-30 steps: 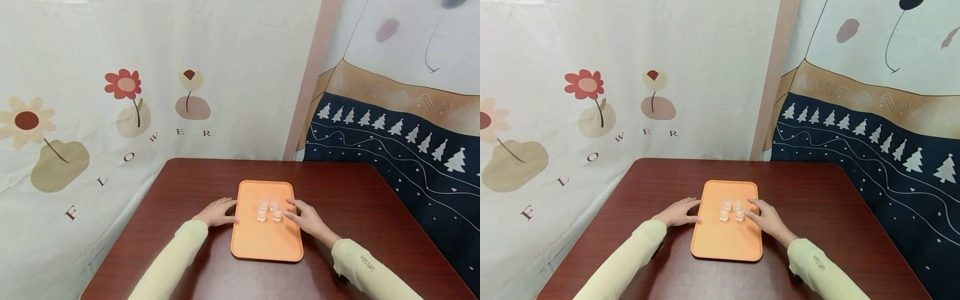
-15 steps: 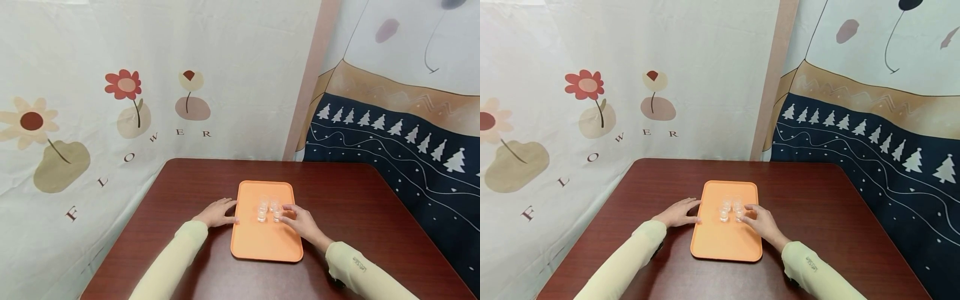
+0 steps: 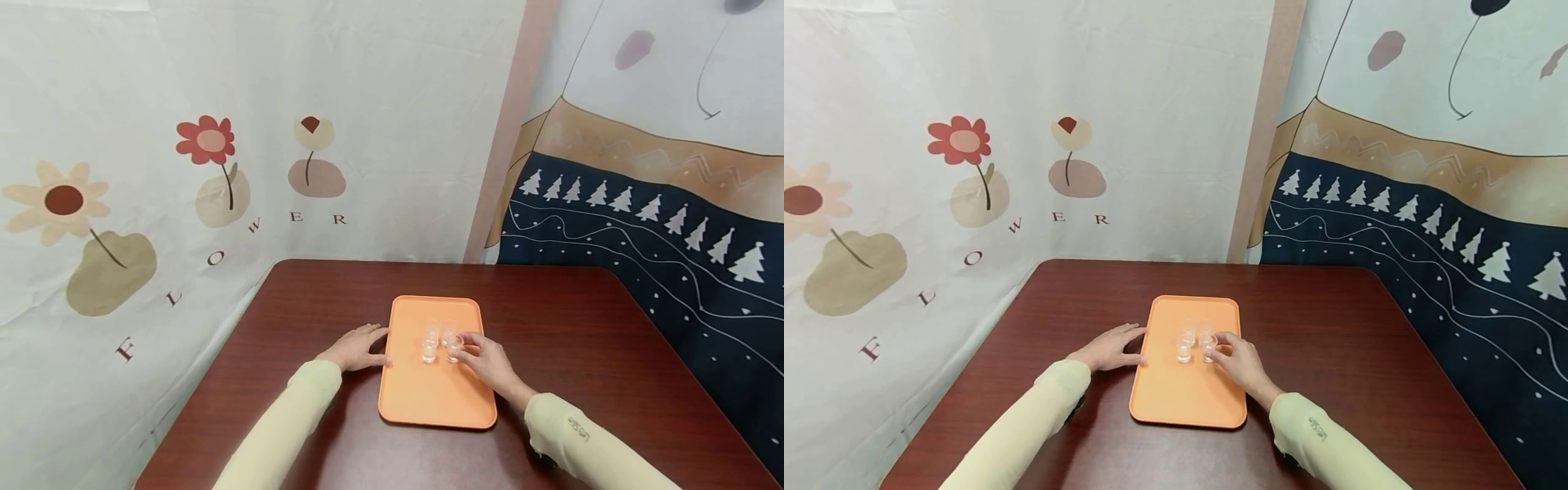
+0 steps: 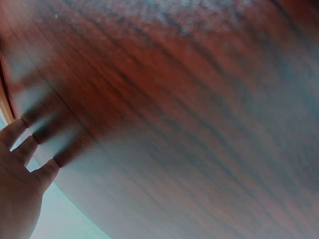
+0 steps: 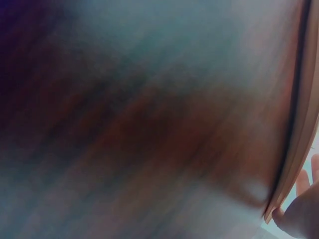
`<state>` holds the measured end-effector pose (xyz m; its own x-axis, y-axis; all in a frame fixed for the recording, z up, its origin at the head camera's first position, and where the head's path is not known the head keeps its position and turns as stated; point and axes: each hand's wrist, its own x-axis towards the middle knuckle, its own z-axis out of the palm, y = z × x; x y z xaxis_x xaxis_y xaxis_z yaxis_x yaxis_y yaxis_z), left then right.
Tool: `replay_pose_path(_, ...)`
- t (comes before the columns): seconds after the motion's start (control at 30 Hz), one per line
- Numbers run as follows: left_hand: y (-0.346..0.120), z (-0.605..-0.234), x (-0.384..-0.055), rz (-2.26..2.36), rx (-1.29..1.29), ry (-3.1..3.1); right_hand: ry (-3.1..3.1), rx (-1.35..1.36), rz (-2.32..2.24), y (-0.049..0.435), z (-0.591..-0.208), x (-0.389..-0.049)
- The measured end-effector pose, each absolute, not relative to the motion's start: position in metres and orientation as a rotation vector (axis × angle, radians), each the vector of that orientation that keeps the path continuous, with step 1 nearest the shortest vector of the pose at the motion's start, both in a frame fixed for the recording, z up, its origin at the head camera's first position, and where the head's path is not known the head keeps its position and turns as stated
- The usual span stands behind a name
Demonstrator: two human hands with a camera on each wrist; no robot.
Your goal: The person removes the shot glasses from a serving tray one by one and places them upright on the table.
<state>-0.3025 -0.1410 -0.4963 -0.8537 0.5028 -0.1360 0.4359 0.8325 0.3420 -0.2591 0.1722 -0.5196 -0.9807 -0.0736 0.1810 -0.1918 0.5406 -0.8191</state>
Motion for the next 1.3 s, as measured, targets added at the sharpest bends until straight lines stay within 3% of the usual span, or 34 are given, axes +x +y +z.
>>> replay_pose_path(0.77, -0.144, -0.493, -0.308, 0.431, 0.755, 2.78, -2.529, 0.208, 1.396, 0.184, -0.496, -0.263)
replay_pose_path(1.3, -0.143, -0.495, -0.304, 0.426, 0.733, 2.794, -2.526, 0.002, 1.441, 0.207, -0.482, -0.275)
